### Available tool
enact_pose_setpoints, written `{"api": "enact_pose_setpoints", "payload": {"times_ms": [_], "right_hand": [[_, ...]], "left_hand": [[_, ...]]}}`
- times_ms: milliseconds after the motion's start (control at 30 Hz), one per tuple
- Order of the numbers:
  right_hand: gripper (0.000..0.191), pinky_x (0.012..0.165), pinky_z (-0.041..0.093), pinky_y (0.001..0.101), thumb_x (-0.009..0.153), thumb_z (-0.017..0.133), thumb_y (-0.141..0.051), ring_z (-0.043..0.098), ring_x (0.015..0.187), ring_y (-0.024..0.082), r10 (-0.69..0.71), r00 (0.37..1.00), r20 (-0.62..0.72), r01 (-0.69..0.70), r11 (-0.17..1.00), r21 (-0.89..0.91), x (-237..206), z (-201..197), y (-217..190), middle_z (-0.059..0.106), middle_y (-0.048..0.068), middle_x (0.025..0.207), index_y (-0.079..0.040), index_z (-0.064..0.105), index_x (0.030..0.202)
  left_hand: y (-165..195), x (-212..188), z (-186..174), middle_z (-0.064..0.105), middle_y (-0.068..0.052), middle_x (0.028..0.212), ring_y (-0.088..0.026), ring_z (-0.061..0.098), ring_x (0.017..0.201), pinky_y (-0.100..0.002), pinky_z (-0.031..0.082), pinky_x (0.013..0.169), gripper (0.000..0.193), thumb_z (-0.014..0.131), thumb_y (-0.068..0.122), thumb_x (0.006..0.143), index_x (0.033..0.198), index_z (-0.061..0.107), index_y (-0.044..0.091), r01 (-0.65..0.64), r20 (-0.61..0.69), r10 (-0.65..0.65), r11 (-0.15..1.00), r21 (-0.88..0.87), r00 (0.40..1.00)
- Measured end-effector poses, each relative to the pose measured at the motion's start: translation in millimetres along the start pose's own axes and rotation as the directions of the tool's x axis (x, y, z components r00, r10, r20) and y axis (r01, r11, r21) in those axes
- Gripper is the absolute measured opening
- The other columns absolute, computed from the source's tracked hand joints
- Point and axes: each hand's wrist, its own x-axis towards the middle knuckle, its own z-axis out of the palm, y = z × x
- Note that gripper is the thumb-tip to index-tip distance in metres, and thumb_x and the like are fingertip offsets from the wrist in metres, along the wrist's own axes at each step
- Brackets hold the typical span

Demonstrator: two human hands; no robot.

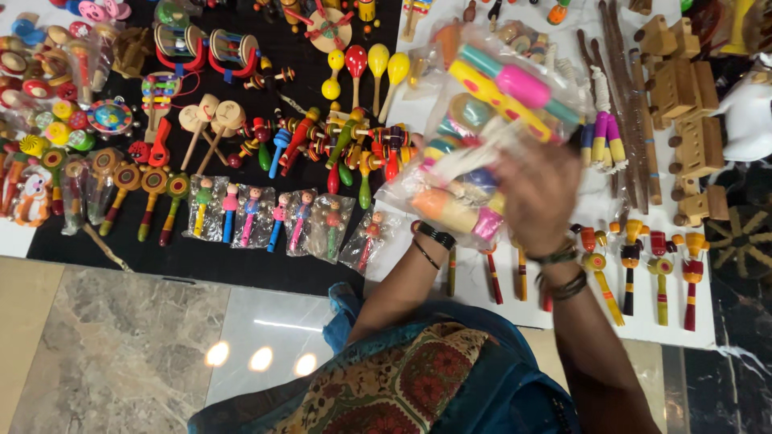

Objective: The person wipes various wooden toys on a table using a white cloth. They pick up each toy, wipe it, and place it back among other toys. The person handles items one at a time, including maracas, rattles, and small wooden figures.

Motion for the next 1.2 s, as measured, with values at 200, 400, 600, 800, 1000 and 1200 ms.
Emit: {"api": "enact_pose_setpoints", "payload": {"times_ms": [200, 400, 600, 800, 1000, 1200], "right_hand": [[0.025, 0.11, 0.043, 0.0472, 0.108, 0.062, -0.005, 0.057, 0.126, 0.035, 0.242, 0.969, -0.045, -0.243, 0.97, -0.028, 27.4, -26.4, 52.1, 0.065, 0.016, 0.134, -0.006, 0.07, 0.131], [0.029, 0.106, 0.046, 0.0463, 0.099, 0.069, -0.005, 0.061, 0.119, 0.034, 0.249, 0.968, -0.002, -0.242, 0.944, 0.223, 1.6, -14.5, -11.0, 0.069, 0.014, 0.122, -0.008, 0.071, 0.128], [0.037, 0.099, 0.049, 0.0388, 0.089, 0.087, -0.009, 0.062, 0.112, 0.025, 0.048, 0.996, 0.072, -0.067, 0.954, 0.292, 2.5, -8.7, -69.7, 0.072, 0.006, 0.123, -0.011, 0.074, 0.123], [0.03, 0.082, 0.048, 0.0396, 0.084, 0.083, -0.023, 0.06, 0.098, 0.026, -0.228, 0.956, 0.182, 0.184, 0.955, 0.232, 48.1, -2.9, -68.2, 0.073, 0.005, 0.11, -0.015, 0.078, 0.112], [0.019, 0.089, 0.051, 0.0407, 0.096, 0.08, -0.019, 0.06, 0.099, 0.023, -0.251, 0.954, 0.165, 0.205, 0.946, 0.253, 92.6, 15.6, -17.0, 0.072, 0.005, 0.11, -0.012, 0.08, 0.113], [0.012, 0.1, 0.052, 0.0391, 0.104, 0.079, -0.01, 0.063, 0.111, 0.028, -0.154, 0.986, 0.065, 0.139, 0.972, 0.187, 113.5, 13.4, 42.9, 0.072, 0.009, 0.118, -0.006, 0.073, 0.114]], "left_hand": [[-16.1, 1.2, -0.3, 0.057, -0.011, 0.139, -0.024, 0.057, 0.126, -0.039, 0.045, 0.113, 0.061, 0.034, 0.057, 0.108, 0.147, 0.047, 0.01, 0.014, -0.013, -0.014, 1.0, 0.003, 1.0], [-24.5, 10.9, -13.7, 0.055, -0.011, 0.141, -0.022, 0.056, 0.127, -0.038, 0.045, 0.113, 0.06, 0.034, 0.053, 0.109, 0.148, 0.046, 0.009, 0.005, -0.003, -0.005, 1.0, 0.013, 1.0], [-9.4, -0.7, -40.7, 0.054, -0.011, 0.142, -0.021, 0.054, 0.129, -0.036, 0.045, 0.112, 0.059, 0.033, 0.05, 0.11, 0.149, 0.046, 0.008, 0.101, -0.046, -0.098, 0.993, 0.06, 0.994], [-19.0, -15.1, -45.5, 0.052, -0.01, 0.146, -0.019, 0.051, 0.134, -0.036, 0.044, 0.116, 0.059, 0.033, 0.048, 0.111, 0.153, 0.043, 0.008, 0.151, 0.049, -0.156, 0.983, 0.102, 0.986], [-19.7, 5.0, -35.1, 0.053, -0.01, 0.145, -0.02, 0.052, 0.133, -0.036, 0.044, 0.115, 0.061, 0.034, 0.05, 0.11, 0.153, 0.043, 0.007, 0.058, 0.013, -0.059, 0.998, 0.04, 0.998], [-12.5, 3.5, -22.3, 0.053, -0.011, 0.144, -0.02, 0.052, 0.132, -0.037, 0.045, 0.114, 0.063, 0.036, 0.051, 0.108, 0.152, 0.043, 0.007, 0.02, 0.004, -0.02, 0.999, 0.026, 1.0]]}}
